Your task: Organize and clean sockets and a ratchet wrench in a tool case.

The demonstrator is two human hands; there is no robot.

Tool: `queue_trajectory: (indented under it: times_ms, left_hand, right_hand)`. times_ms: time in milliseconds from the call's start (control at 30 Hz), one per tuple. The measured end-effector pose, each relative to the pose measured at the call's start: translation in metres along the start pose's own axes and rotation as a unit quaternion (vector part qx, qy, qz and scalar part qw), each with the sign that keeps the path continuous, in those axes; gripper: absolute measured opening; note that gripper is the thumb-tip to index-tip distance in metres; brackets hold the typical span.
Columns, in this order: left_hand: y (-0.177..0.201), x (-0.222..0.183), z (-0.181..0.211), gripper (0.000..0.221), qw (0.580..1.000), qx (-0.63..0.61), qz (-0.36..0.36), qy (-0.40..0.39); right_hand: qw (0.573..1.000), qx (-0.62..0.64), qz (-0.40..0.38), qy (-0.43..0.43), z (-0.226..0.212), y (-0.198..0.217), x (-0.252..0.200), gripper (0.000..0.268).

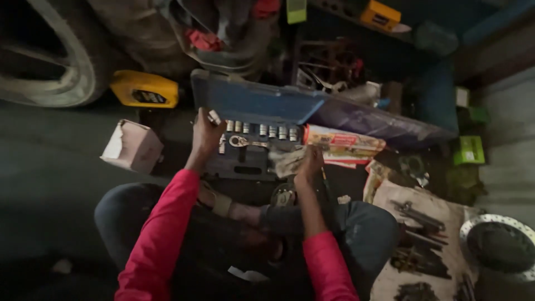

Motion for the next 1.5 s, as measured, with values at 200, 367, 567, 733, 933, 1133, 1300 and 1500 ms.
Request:
queue_trajectory:
  times_ms: [200, 367, 567, 733, 933, 1133, 1300, 1500]
  left_hand:
    - [-0.027, 0.000, 0.029, 0.081, 0.994, 0.092, -0.059, -0.004]
    - [-0.070, -0.005, -0.003, 0.051, 0.951, 0.261, -0.140, -0.093]
    - [-0.100, -0.014, -0.027, 0.051, 0.912, 0.298, -0.070, -0.273]
    - [-0.109, -0.012, -0.013, 0.047, 0.909, 0.314, -0.070, -0.266]
    - [-0.140, -0.007, -0.046, 0.045, 0.901, 0.349, -0.089, -0.242]
    - [-0.135, -0.004, -0.041, 0.042, 0.879, 0.393, -0.130, -0.236]
    - [-0.148, -0.003, -0.045, 0.056, 0.904, 0.339, -0.124, -0.229]
    - [-0.186, -0.014, -0.072, 0.034, 0.874, 0.369, -0.111, -0.295]
  right_hand:
    - [0.986, 0.066, 0.104, -0.110, 0.051, 0.009, 0.006, 0.015]
    - [0.996, 0.053, 0.051, -0.054, 0.028, 0.006, -0.006, 0.030]
    - [0.995, 0.041, 0.034, -0.085, 0.020, -0.001, -0.022, 0.031]
    - [0.995, 0.028, 0.018, -0.092, 0.020, -0.002, -0.026, 0.031]
    - [0.995, -0.008, -0.007, -0.095, 0.021, 0.001, -0.031, 0.031]
    - [0.990, 0.009, -0.014, -0.139, 0.005, -0.006, -0.034, 0.030]
    - [0.979, 0.013, -0.003, -0.202, 0.024, -0.004, -0.035, 0.027]
    - [0.980, 0.043, -0.008, -0.193, 0.017, -0.003, -0.036, 0.030]
Point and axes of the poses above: each hand's wrist, its own x-axis towards the middle knuckle, its own y-axis out of the back of the hand, z = x × y, the point moved 3 cm from there along x, towards the middle knuckle, and after that the axes turned 10 degrees about z, right-handed, at the moved point
